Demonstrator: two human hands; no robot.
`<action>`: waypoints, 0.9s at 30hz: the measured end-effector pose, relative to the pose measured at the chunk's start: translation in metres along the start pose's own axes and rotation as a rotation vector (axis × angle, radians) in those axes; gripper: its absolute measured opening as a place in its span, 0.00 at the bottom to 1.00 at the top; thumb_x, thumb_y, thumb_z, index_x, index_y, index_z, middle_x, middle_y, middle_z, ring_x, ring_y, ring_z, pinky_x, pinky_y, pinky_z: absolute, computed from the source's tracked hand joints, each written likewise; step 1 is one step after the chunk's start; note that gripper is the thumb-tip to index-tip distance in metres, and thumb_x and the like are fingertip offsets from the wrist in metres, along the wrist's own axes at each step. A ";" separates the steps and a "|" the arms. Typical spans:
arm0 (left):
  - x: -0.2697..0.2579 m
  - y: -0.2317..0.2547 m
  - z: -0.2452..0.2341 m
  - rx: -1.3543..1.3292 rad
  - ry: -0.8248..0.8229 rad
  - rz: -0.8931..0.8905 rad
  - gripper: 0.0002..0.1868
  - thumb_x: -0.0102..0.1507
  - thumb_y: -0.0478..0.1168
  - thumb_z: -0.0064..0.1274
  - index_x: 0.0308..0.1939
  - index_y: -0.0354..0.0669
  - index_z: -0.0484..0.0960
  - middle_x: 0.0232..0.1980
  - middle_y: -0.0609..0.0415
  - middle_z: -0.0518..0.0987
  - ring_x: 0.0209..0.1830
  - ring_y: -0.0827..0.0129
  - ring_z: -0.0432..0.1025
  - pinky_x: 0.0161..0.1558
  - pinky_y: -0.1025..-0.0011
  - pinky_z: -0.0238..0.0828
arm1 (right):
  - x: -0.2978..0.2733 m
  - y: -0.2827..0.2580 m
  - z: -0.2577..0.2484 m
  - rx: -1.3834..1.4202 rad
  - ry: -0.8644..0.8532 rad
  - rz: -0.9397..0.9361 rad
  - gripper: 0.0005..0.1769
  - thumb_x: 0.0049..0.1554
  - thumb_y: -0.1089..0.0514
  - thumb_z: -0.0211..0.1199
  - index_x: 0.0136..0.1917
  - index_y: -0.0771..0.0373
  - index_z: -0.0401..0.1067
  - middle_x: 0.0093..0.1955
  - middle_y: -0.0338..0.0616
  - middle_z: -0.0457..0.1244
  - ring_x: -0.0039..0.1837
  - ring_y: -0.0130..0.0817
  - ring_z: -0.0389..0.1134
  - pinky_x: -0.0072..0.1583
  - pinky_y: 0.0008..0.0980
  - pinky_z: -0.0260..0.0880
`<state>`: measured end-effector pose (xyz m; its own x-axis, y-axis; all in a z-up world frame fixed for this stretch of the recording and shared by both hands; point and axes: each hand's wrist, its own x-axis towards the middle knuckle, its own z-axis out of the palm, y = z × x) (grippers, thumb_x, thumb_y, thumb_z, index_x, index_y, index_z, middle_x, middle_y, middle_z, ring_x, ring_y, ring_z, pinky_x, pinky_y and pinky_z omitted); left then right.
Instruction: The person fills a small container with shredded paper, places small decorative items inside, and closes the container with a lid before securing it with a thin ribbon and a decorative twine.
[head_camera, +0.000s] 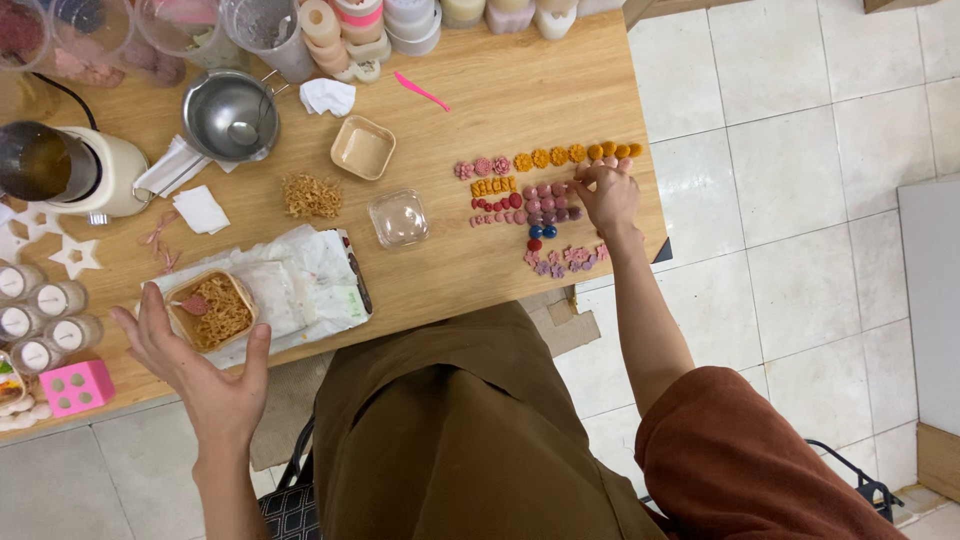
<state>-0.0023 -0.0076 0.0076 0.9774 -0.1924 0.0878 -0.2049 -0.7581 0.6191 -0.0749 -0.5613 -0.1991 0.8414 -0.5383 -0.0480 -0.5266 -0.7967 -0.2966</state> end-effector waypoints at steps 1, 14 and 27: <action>0.001 0.002 0.000 -0.002 -0.004 0.011 0.54 0.66 0.50 0.64 0.85 0.35 0.45 0.88 0.37 0.46 0.90 0.37 0.30 0.85 0.38 0.28 | 0.000 0.001 0.001 0.002 -0.002 -0.009 0.11 0.51 0.47 0.76 0.47 0.49 0.83 0.42 0.39 0.72 0.44 0.44 0.73 0.49 0.43 0.73; 0.014 0.009 0.000 -0.027 0.004 0.047 0.50 0.67 0.49 0.63 0.83 0.35 0.49 0.86 0.36 0.51 0.89 0.39 0.34 0.84 0.39 0.28 | 0.001 -0.017 -0.075 0.152 0.146 0.008 0.03 0.59 0.55 0.75 0.44 0.54 0.84 0.42 0.40 0.73 0.33 0.27 0.69 0.31 0.30 0.65; -0.007 -0.045 0.015 -0.236 0.537 -0.208 0.17 0.72 0.29 0.53 0.65 0.31 0.72 0.65 0.44 0.74 0.69 0.56 0.69 0.71 0.59 0.62 | -0.073 -0.265 -0.141 0.607 -0.124 -0.424 0.06 0.58 0.62 0.71 0.50 0.57 0.84 0.47 0.39 0.73 0.41 0.26 0.68 0.42 0.25 0.68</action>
<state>-0.0006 0.0186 -0.0330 0.8980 0.3313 0.2895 -0.0505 -0.5760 0.8159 -0.0138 -0.3493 0.0177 0.9836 -0.1557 0.0912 -0.0250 -0.6179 -0.7859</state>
